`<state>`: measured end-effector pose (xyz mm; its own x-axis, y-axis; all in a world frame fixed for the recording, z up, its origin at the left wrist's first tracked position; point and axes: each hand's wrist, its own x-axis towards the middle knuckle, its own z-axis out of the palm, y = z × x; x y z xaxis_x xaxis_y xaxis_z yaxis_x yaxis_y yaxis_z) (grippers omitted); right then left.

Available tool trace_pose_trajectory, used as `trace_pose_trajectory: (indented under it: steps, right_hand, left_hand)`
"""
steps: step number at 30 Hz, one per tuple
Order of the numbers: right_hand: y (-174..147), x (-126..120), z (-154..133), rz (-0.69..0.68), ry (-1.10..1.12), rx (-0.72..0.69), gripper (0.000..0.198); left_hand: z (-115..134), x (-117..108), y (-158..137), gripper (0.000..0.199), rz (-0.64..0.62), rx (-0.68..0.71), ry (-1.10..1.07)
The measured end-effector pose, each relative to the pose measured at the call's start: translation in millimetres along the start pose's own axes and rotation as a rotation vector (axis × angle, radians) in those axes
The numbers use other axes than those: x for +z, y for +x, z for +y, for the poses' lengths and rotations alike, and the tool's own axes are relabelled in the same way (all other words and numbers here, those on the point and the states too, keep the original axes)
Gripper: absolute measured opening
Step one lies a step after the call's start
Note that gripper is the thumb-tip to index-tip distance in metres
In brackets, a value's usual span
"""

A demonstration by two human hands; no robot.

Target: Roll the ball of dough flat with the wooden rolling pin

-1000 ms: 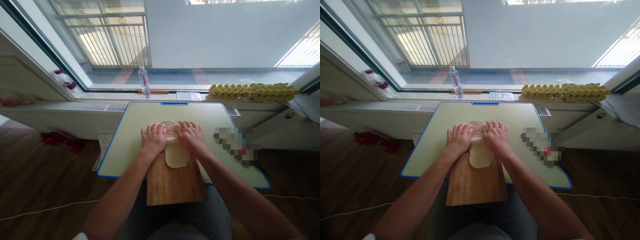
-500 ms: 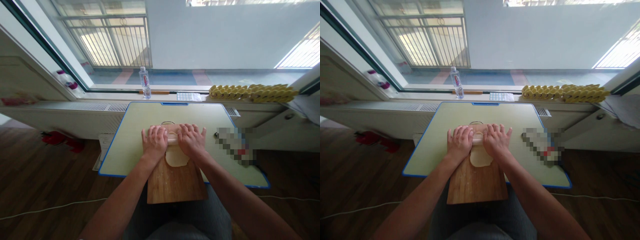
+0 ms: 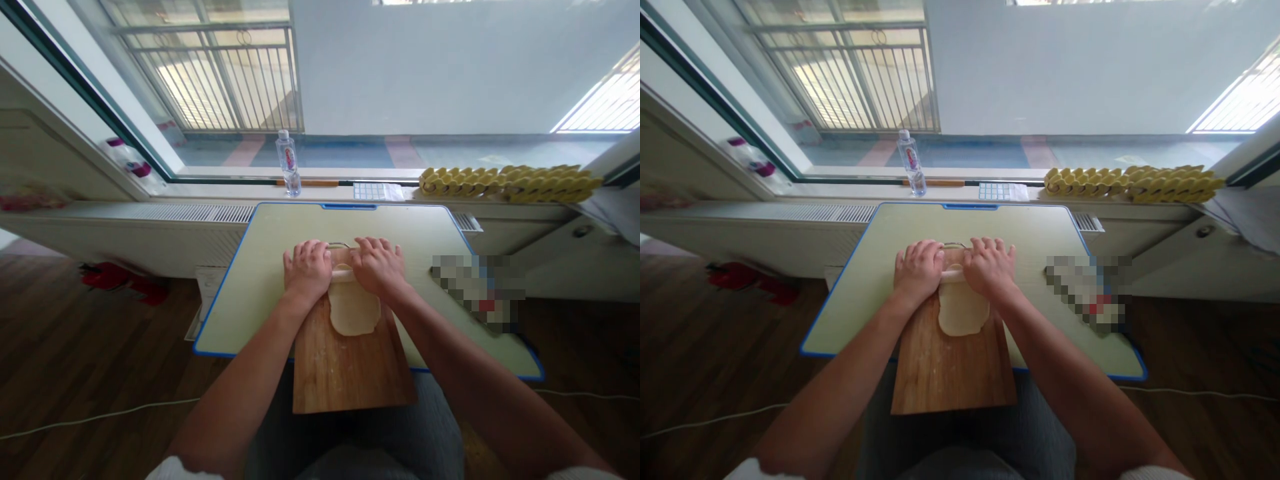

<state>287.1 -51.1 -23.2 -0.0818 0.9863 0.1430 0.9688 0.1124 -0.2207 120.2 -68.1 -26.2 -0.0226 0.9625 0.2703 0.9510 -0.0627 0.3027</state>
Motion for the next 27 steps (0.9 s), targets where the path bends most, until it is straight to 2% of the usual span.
trace_pose_trajectory:
  steps: [5,9,20,24,27]
  right_hand:
    - [17,3,2,-0.029,0.026,0.009,0.053]
    - [17,3,2,-0.023,0.03,0.008,0.053]
    - [-27,-2,-6,0.085,-0.063,-0.004,0.048]
    - [-30,-1,-7,0.087,-0.065,0.001,0.047]
    - [-25,-1,-7,0.071,-0.055,0.012,0.047]
  left_hand:
    - [-3,3,20,0.028,-0.047,-0.021,-0.012]
    - [-3,2,22,0.029,-0.064,-0.014,-0.007]
    - [0,0,-22,0.035,0.053,0.057,0.036]
    - [-1,0,-32,0.039,0.065,0.074,0.041]
    - [-2,-1,-29,0.038,0.042,0.08,0.036]
